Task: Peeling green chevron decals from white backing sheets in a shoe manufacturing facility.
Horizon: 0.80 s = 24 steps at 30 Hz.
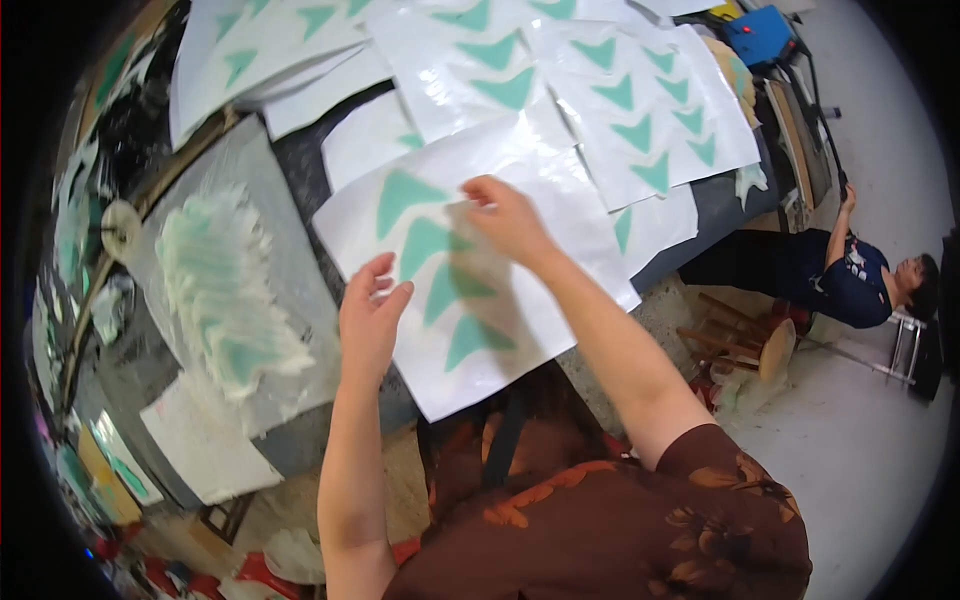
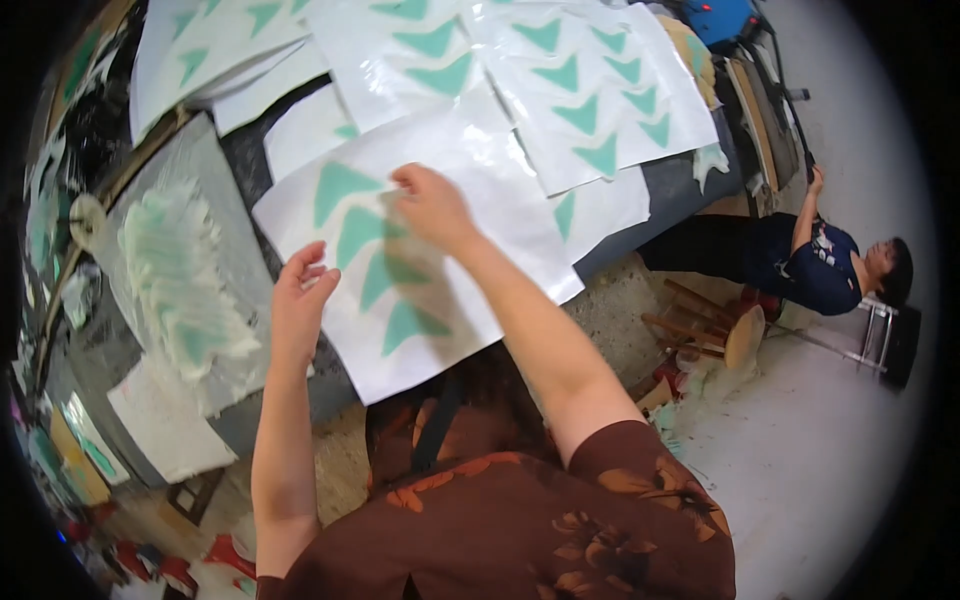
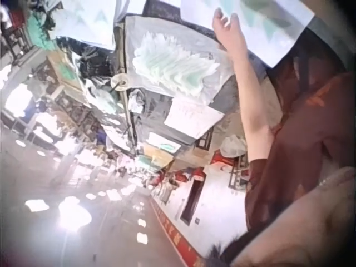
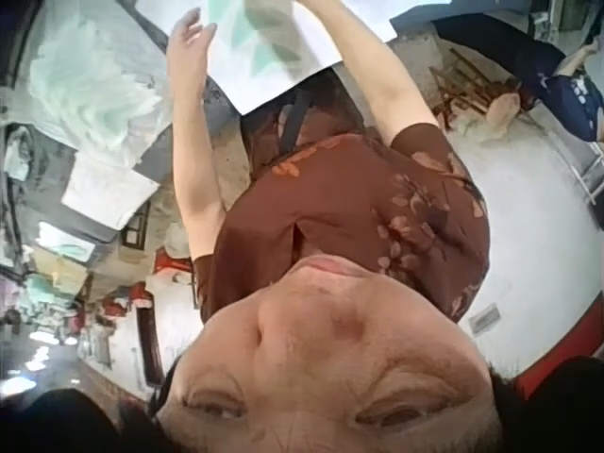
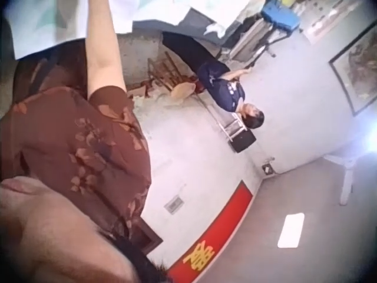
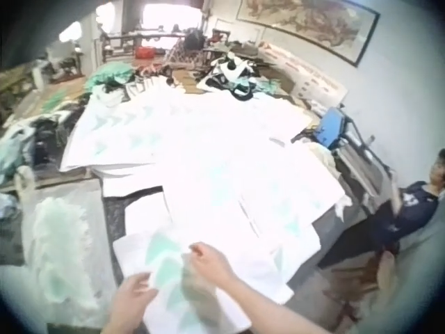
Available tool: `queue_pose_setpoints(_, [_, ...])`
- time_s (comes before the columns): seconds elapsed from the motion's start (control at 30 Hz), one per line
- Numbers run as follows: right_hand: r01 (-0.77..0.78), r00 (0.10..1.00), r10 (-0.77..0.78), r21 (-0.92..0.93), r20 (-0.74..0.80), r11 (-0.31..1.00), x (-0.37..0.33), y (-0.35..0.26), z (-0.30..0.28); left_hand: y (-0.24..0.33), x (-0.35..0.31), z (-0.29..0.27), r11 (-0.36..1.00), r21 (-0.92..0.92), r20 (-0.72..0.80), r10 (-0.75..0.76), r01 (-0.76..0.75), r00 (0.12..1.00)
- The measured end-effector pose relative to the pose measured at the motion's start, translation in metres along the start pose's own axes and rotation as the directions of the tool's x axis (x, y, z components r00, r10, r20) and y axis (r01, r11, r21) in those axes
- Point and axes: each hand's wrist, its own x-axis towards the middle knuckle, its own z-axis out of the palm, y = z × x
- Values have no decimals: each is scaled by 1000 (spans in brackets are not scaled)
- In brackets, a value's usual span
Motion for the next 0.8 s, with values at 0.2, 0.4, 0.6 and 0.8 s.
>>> queue_pose_setpoints(0.2, [-64, 997, 60, -112, -39, 992, 54, -46, 79, -51, 89, -31, 809, 579, -148, 227, -102, 963])
queue_pose_setpoints(0.4, [-94, 996, 94, -261, -12, 961, 60, -45, 57, -46, 105, 5, 691, 714, -115, 273, -112, 955])
queue_pose_setpoints(0.6, [-119, 992, 103, -269, -71, 956, 64, -52, 68, -43, 109, 4, 622, 783, -195, 283, -25, 939])
queue_pose_setpoints(0.8, [-124, 991, 104, -266, -89, 956, 61, -55, 76, -43, 108, 4, 634, 773, -213, 225, 23, 951])
